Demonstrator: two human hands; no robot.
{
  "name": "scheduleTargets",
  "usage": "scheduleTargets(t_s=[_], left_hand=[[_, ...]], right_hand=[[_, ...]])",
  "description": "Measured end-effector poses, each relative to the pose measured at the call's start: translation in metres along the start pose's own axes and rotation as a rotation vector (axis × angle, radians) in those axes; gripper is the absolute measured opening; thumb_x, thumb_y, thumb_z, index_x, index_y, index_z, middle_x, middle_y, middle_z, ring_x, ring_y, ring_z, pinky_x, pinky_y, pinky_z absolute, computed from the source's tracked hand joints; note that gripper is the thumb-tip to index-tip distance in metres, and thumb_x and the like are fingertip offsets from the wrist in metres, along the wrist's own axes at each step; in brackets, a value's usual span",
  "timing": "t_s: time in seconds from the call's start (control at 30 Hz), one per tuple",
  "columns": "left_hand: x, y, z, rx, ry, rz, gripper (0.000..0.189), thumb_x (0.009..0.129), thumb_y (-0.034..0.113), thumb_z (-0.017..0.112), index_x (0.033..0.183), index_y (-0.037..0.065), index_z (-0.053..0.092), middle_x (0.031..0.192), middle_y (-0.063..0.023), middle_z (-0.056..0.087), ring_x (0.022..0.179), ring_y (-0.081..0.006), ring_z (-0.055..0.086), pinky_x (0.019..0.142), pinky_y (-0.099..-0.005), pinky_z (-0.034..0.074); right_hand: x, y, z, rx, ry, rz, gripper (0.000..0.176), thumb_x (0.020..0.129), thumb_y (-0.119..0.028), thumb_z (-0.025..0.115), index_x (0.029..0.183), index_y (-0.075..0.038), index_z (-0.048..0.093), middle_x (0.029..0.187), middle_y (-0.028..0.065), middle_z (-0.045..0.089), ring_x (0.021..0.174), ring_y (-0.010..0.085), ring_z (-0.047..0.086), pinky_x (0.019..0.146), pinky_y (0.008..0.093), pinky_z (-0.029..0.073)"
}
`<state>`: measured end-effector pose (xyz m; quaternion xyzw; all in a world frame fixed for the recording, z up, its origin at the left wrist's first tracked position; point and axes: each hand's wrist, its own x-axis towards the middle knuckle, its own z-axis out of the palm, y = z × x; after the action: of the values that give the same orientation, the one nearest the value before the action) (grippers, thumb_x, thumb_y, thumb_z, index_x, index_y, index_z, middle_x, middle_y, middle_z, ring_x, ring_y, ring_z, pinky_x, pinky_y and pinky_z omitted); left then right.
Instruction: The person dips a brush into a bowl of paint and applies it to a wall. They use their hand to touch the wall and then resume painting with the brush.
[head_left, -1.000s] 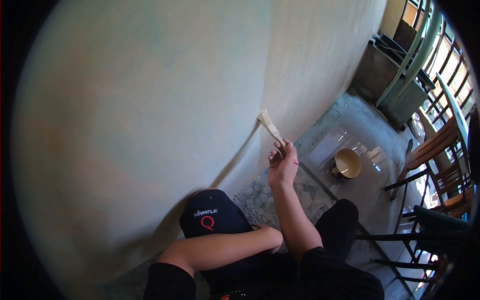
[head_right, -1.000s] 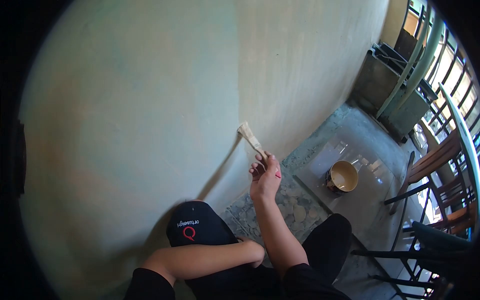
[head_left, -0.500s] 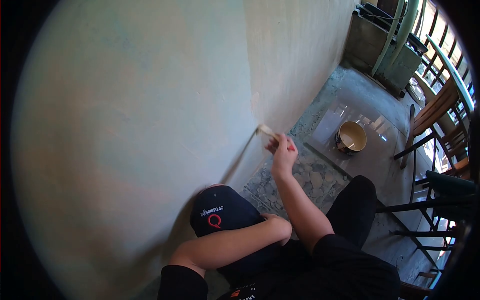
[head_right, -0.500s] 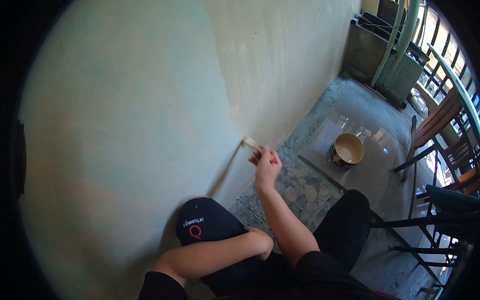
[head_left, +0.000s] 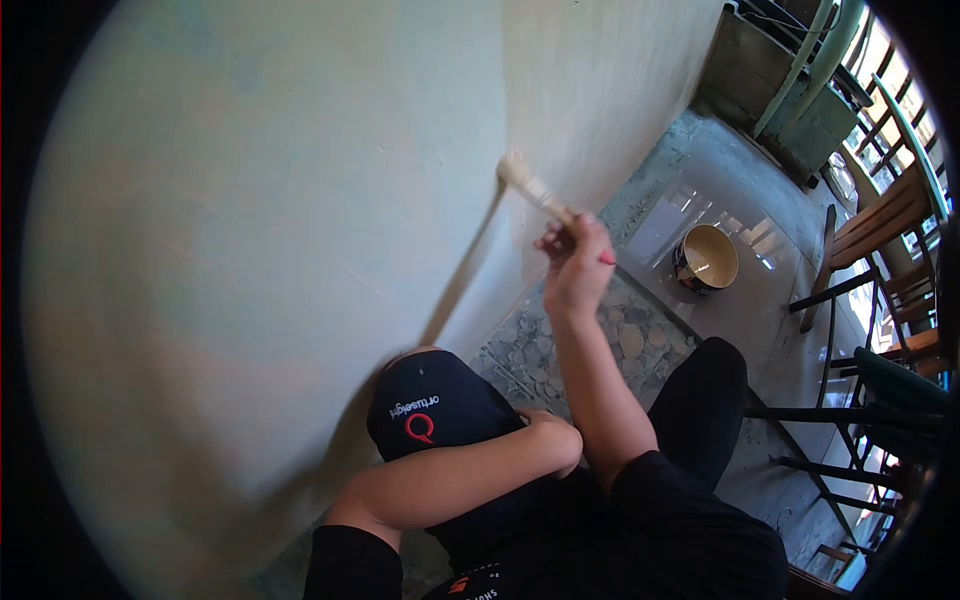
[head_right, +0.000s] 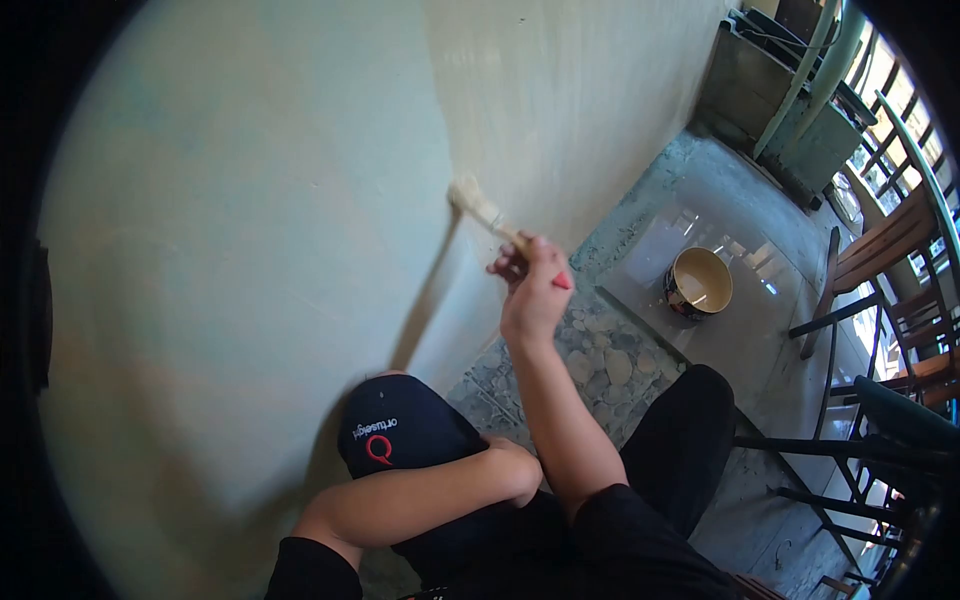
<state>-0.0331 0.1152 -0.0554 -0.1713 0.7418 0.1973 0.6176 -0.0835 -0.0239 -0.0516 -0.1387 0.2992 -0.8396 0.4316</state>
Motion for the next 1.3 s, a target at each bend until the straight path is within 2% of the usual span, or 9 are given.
scheduleTargets(t_s=[0.17,0.3,0.43,0.5,0.67,0.83,0.93,1.17,1.3], left_hand=[[-0.001,-0.018,0.000,-0.045,-0.012,0.024,0.051,0.078,0.017,0.057,0.129,0.011,0.053,0.131,-0.0098,0.053,0.121,-0.0309,0.050,0.100,-0.0554,0.036],[-0.030,-0.033,-0.003,-0.191,0.125,0.040,0.053,0.077,0.012,0.053,0.130,0.012,0.051,0.127,-0.0121,0.055,0.118,-0.0275,0.053,0.095,-0.0459,0.043],[-0.027,-0.051,0.007,-0.340,0.289,0.206,0.056,0.075,0.013,0.055,0.131,0.009,0.049,0.127,-0.0165,0.054,0.118,-0.0295,0.051,0.097,-0.0388,0.042],[-0.020,-0.061,0.015,-0.443,0.297,0.272,0.057,0.076,0.015,0.056,0.132,0.007,0.047,0.127,-0.0189,0.053,0.118,-0.0314,0.050,0.099,-0.0390,0.040],[-0.015,-0.057,0.025,-0.411,0.273,0.246,0.055,0.076,0.015,0.055,0.129,0.002,0.049,0.120,-0.0216,0.057,0.111,-0.0344,0.054,0.093,-0.0406,0.044],[-0.013,-0.049,0.030,-0.424,0.215,0.244,0.053,0.077,0.014,0.054,0.129,0.004,0.049,0.125,-0.0210,0.053,0.113,-0.0350,0.053,0.092,-0.0424,0.045],[-0.009,-0.042,0.041,-0.459,0.225,0.277,0.055,0.077,0.014,0.055,0.131,0.006,0.047,0.135,-0.0196,0.045,0.117,-0.0346,0.050,0.093,-0.0430,0.044],[-0.001,-0.019,0.038,-0.457,0.183,0.238,0.055,0.079,0.016,0.052,0.133,0.011,0.046,0.142,-0.0164,0.037,0.125,-0.0318,0.044,0.097,-0.0489,0.040],[-0.010,-0.007,0.039,-0.496,0.429,0.367,0.052,0.081,0.017,0.053,0.132,0.009,0.046,0.141,-0.0177,0.038,0.125,-0.0336,0.043,0.097,-0.0491,0.040]], right_hand=[[-0.008,0.087,-0.108,-0.217,0.248,0.106,0.022,0.094,-0.018,0.050,0.088,0.002,0.056,0.070,0.0093,0.058,0.056,0.0155,0.057,0.052,0.0307,0.053],[-0.022,0.103,-0.155,-0.323,0.367,0.185,0.021,0.094,-0.017,0.050,0.086,0.002,0.056,0.068,0.0076,0.058,0.053,0.0146,0.056,0.051,0.0296,0.052],[-0.010,0.094,-0.130,-0.311,0.354,0.158,0.021,0.094,-0.016,0.051,0.084,0.002,0.056,0.068,0.0076,0.058,0.054,0.0138,0.056,0.052,0.0286,0.053],[-0.004,0.074,-0.084,-0.163,0.210,0.069,0.023,0.094,-0.017,0.050,0.084,0.003,0.056,0.069,0.0091,0.058,0.056,0.0140,0.057,0.052,0.0295,0.054],[0.011,0.008,-0.008,0.062,0.071,0.040,0.024,0.095,-0.018,0.049,0.089,0.004,0.055,0.072,0.0114,0.058,0.059,0.0153,0.057,0.056,0.0322,0.055],[0.015,-0.010,0.006,0.231,0.021,0.025,0.025,0.096,-0.019,0.049,0.095,0.005,0.054,0.074,0.0120,0.058,0.060,0.0166,0.057,0.059,0.0347,0.055],[0.013,0.028,-0.026,0.056,-0.031,0.025,0.024,0.096,-0.018,0.048,0.093,0.004,0.055,0.075,0.0118,0.059,0.062,0.0161,0.058,0.060,0.0347,0.055],[-0.014,0.102,-0.158,-0.289,0.283,0.189,0.022,0.095,-0.018,0.050,0.089,0.003,0.055,0.070,0.0086,0.056,0.059,0.0132,0.056,0.056,0.0307,0.053],[-0.012,0.093,-0.181,-0.178,0.438,0.171,0.020,0.095,-0.016,0.050,0.088,0.002,0.054,0.068,0.0069,0.054,0.055,0.0117,0.051,0.051,0.0293,0.051]])
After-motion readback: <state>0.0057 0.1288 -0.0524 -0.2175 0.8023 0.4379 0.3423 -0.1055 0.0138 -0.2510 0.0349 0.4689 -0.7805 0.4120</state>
